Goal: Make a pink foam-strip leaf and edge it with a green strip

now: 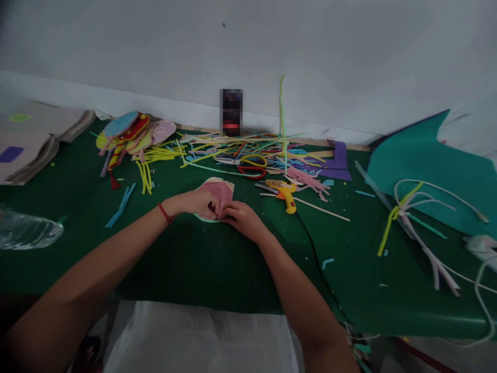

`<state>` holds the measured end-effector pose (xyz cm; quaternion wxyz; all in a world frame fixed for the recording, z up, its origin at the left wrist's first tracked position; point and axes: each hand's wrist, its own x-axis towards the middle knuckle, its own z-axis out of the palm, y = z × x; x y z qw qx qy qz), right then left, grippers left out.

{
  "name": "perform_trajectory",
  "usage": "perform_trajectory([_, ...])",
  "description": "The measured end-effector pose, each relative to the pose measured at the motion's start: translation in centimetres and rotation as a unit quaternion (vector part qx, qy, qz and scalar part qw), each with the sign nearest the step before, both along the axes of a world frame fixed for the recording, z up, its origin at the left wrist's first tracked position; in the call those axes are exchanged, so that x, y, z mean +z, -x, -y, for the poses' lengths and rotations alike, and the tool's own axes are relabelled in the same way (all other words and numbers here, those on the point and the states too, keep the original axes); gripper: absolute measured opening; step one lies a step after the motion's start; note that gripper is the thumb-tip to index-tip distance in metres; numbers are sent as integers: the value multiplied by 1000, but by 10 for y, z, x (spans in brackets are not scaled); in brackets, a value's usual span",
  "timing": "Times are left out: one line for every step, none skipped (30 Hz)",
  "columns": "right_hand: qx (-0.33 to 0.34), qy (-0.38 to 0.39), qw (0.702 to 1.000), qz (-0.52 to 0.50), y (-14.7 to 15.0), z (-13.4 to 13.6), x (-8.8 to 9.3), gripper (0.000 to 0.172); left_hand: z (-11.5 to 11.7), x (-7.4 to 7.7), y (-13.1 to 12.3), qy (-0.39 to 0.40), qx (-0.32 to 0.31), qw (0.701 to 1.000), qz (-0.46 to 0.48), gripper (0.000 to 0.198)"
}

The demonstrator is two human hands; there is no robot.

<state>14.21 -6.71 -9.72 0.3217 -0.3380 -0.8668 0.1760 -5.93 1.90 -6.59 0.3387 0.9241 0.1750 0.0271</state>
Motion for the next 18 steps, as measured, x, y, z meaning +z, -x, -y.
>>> perform_trajectory([-1,4,1000,2,0,0,1,7,0,1,0,-4,1,1000,-3,10])
perform_trajectory([-1,6,1000,4,0,1,2,7,1,2,0,-6,2,1000,-6,10])
perform_trajectory([0,5,1000,4,0,1,2,7,1,3,-1,-5,2,1000,-8,10])
perform_trajectory([1,3,1000,4,0,1,3,7,0,2,0,-2,4,1000,-11,11])
perform_trajectory([1,1,1000,5,0,0,2,7,0,2,0,4,5,1000,-13,11])
perform_trajectory([2,-1,1000,7,-1,0,2,7,-2,1,0,12,6,1000,-13,12])
perform_trajectory([1,-1,1000,8,-1,0,2,7,-3,-1,0,21,4,1000,-12,11])
perform_trajectory([0,-1,1000,9,-1,0,1,7,-5,-2,0,29,1,1000,-9,11])
perform_trajectory([0,-1,1000,8,-1,-1,1,7,-6,-4,-1,36,-3,999,-6,10])
perform_trajectory([2,-1,1000,6,-1,-1,1,7,-8,-5,-1,39,-6,999,-3,9])
perform_trajectory([3,-1,1000,3,-1,-1,1,7,-9,-6,-2,39,-8,999,0,10])
perform_trajectory([5,-1,1000,0,-1,-1,1,7,-10,-7,-3,36,-9,999,2,10])
perform_trajectory([6,1,1000,-2,-1,-1,2,7,-11,-7,-4,32,-10,999,2,10])
perform_trajectory([5,5,1000,-1,-1,0,3,7,-11,-7,-4,28,-11,1000,1,10])
perform_trajectory([4,10,1000,1,-1,0,4,6,-11,-7,-5,25,-12,1000,0,9])
perform_trajectory([2,15,1000,4,0,0,5,6,-11,-7,-5,21,-11,1000,-2,9])
perform_trajectory([0,20,1000,7,0,1,6,5,-11,-7,-6,16,-10,1000,-3,8])
perform_trajectory([-3,23,1000,10,0,1,7,4,-10,-7,-6,10,-6,1000,-2,7])
